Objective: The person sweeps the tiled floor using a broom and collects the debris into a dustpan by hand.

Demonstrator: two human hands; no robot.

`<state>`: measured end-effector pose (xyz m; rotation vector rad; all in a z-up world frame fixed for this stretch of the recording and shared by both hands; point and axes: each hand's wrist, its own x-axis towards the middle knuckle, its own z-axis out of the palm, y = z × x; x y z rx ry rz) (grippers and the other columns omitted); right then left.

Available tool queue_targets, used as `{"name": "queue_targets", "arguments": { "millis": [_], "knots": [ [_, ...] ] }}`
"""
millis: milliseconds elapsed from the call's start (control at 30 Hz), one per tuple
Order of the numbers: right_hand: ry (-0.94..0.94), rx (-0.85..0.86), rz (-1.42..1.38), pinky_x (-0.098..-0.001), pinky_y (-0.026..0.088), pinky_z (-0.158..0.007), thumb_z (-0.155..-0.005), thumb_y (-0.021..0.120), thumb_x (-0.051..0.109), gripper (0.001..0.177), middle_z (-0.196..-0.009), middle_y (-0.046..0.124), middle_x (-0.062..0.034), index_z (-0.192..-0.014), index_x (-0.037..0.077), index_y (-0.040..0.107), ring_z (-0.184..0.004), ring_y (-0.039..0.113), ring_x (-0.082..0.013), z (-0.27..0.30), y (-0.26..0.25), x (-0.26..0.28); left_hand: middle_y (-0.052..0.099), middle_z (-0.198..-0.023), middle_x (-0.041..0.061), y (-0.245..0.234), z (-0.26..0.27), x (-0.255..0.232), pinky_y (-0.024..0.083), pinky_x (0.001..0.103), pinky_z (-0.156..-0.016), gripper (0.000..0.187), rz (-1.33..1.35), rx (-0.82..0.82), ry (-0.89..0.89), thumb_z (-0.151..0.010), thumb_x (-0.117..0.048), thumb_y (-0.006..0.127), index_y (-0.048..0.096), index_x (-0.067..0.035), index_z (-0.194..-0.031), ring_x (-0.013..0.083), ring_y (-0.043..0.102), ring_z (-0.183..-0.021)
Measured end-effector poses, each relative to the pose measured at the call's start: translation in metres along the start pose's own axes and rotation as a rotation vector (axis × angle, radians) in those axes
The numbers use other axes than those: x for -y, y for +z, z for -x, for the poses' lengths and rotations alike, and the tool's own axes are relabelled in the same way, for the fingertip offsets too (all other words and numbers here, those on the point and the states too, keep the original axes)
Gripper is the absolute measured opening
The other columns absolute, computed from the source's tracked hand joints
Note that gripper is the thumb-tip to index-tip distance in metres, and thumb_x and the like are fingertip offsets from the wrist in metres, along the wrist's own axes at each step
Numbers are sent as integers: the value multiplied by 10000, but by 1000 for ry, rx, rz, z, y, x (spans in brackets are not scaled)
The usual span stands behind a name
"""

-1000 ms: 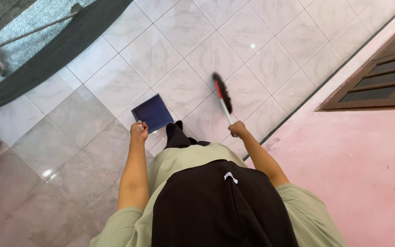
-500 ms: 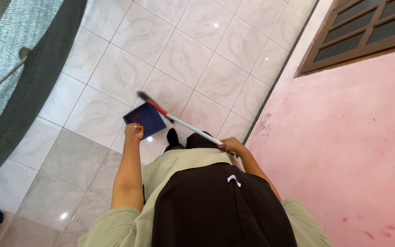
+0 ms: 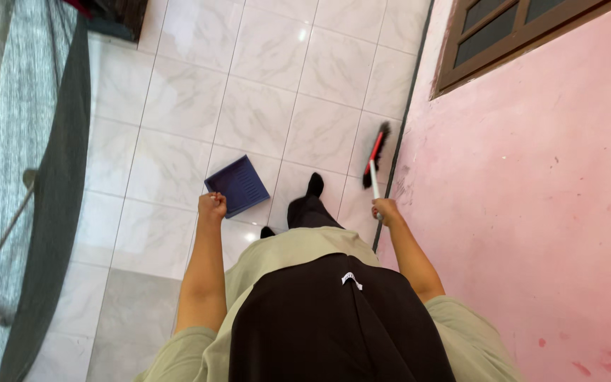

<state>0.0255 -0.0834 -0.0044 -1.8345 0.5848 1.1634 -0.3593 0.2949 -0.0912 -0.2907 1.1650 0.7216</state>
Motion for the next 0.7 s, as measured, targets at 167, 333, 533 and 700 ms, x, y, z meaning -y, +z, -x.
{"name": "queue_targets", "arguments": {
  "millis": [167, 333, 533, 700],
  "knots": [
    [-33, 161, 473, -379, 422, -392, -888, 694, 72, 207, -618, 601, -145, -869, -131, 655, -458, 547, -215, 5, 49, 25, 471, -864, 119, 68, -30, 47, 387, 207, -491, 50, -95, -15, -36, -879, 54, 430, 427, 8, -898, 151, 414, -625],
    [62, 360, 553, -304, 361, -399, -889, 734, 129, 205, -659, 582, -81, -983, -53, 732, -461, 468, -142, -10, 56, 75, 450, -821, 100, 123, -59, 98, 394, 225, -494, 52, -119, 68, -96, -871, 43, 387, 411, -3, -877, 135, 367, -588],
    [94, 417, 328, -222, 286, -407, -876, 733, 158, 244, -729, 595, -44, -1097, 57, 755, -511, 376, -65, -14, -33, 103, 479, -828, 120, 181, -60, 134, 392, 226, -500, 63, -96, 106, -113, -890, 49, 371, 424, 16, -887, 145, 387, -594],
    [39, 269, 143, -231, 284, -411, -890, 695, 162, 252, -744, 563, -34, -1115, 55, 732, -515, 382, -75, -17, -115, 103, 493, -881, 131, 248, -21, 142, 409, 221, -516, 89, -116, 127, -49, -926, 39, 423, 451, 76, -1002, 164, 487, -675]
  ]
}}
